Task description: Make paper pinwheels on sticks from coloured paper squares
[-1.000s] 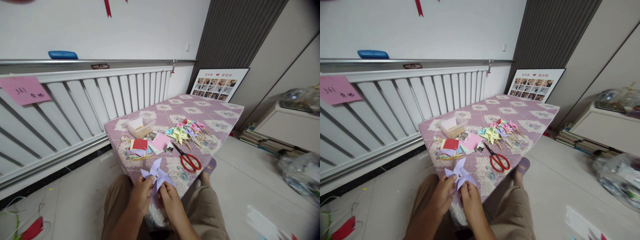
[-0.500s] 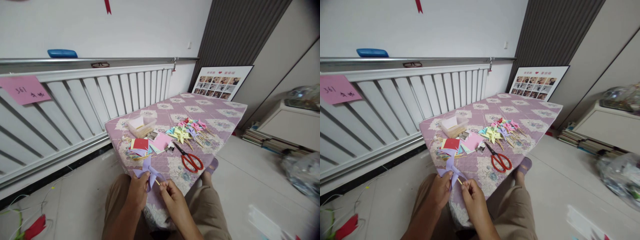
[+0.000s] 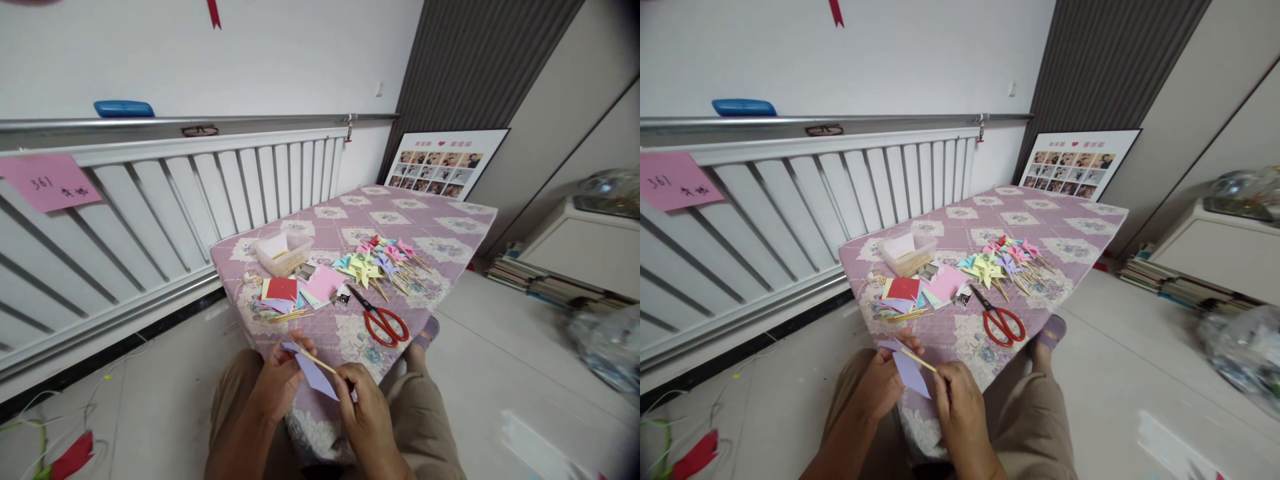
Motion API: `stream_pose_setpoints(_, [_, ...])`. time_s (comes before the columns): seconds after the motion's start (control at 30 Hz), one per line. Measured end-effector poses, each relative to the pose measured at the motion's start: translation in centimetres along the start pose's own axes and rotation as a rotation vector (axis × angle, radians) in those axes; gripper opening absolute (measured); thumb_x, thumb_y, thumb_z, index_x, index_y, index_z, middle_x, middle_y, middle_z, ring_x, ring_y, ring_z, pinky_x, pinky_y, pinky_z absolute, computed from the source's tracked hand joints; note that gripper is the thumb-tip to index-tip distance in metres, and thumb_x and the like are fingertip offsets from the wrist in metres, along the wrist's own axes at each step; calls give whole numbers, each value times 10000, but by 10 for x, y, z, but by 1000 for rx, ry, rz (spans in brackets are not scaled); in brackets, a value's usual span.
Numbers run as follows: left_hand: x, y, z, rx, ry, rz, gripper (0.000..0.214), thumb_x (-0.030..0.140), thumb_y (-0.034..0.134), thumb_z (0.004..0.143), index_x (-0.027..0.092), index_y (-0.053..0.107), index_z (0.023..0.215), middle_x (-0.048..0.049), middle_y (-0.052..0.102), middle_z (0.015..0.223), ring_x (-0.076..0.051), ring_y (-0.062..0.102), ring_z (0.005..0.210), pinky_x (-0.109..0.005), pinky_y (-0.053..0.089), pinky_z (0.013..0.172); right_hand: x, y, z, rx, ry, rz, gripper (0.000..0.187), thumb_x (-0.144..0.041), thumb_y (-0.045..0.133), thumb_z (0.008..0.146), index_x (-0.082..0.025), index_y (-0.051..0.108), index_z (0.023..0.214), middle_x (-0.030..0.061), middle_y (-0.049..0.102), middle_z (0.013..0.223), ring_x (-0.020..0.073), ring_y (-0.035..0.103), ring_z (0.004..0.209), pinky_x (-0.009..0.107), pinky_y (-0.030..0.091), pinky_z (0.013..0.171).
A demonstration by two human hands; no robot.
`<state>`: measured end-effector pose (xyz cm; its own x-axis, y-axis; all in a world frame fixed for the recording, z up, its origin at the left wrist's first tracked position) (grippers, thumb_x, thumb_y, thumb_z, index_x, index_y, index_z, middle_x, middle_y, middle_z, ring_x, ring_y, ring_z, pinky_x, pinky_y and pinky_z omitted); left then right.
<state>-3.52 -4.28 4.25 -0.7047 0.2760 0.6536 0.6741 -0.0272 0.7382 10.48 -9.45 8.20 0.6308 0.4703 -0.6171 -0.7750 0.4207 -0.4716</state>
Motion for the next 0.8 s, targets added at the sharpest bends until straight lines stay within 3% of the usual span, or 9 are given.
stream_pose_setpoints(0.2, [-9, -12, 8, 105, 7, 142, 402, 218, 764, 601, 203, 617, 975, -34, 682, 922, -178, 633, 871, -312, 459, 845, 4, -1, -2, -11, -68, 5, 113, -118, 489, 885, -218, 541, 890, 19, 598, 770, 148, 582, 703, 246, 475, 641])
stream_pose_setpoints(0.33, [-23, -28, 20, 177, 15, 488, 321, 240, 678, 652, 166, 607, 957, -44, 678, 870, -175, 620, 782, -296, 465, 742, 14, 1, -1, 1, 1, 75, 111, -126, 498, 879, -221, 543, 842, 5, 582, 745, 139, 565, 678, 229, 456, 633])
stream_pose_setpoints(0.43, [-35, -38, 27, 171, 24, 753, 197, 206, 603, 679, 144, 635, 864, -49, 671, 795, -195, 612, 760, -312, 453, 749, 28, 3, -1, 17, 178, 161, 101, -176, 494, 875, -222, 548, 803, -8, 567, 714, 137, 554, 647, 220, 443, 605])
stream_pose_setpoints(0.63, [-53, -29, 36, 6, 334, 1544, 296, 135, 431, 769, 193, 665, 940, -87, 674, 987, -232, 587, 962, -364, 432, 871, 72, 18, -7, 21, 698, 486, 192, -382, 536, 836, -209, 534, 753, -44, 471, 639, 124, 456, 564, 221, 401, 536])
stream_pose_setpoints(0.8, [-64, -12, 57, -45, 370, 1834, 342, 67, 407, 760, 209, 676, 916, -67, 676, 959, -210, 585, 928, -332, 427, 839, 101, 24, -3, 12, 902, 743, 347, -527, 634, 717, -206, 507, 675, -77, 412, 561, 92, 359, 474, 209, 339, 459])
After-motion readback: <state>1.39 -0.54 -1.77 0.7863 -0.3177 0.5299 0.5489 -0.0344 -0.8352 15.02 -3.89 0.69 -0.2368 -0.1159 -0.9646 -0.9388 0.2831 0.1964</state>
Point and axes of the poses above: each hand's wrist, its own z-axis towards the middle knuckle, its own y-axis out of the palm, x = y × z, the point moved 5 cm from there along z, towards the middle knuckle
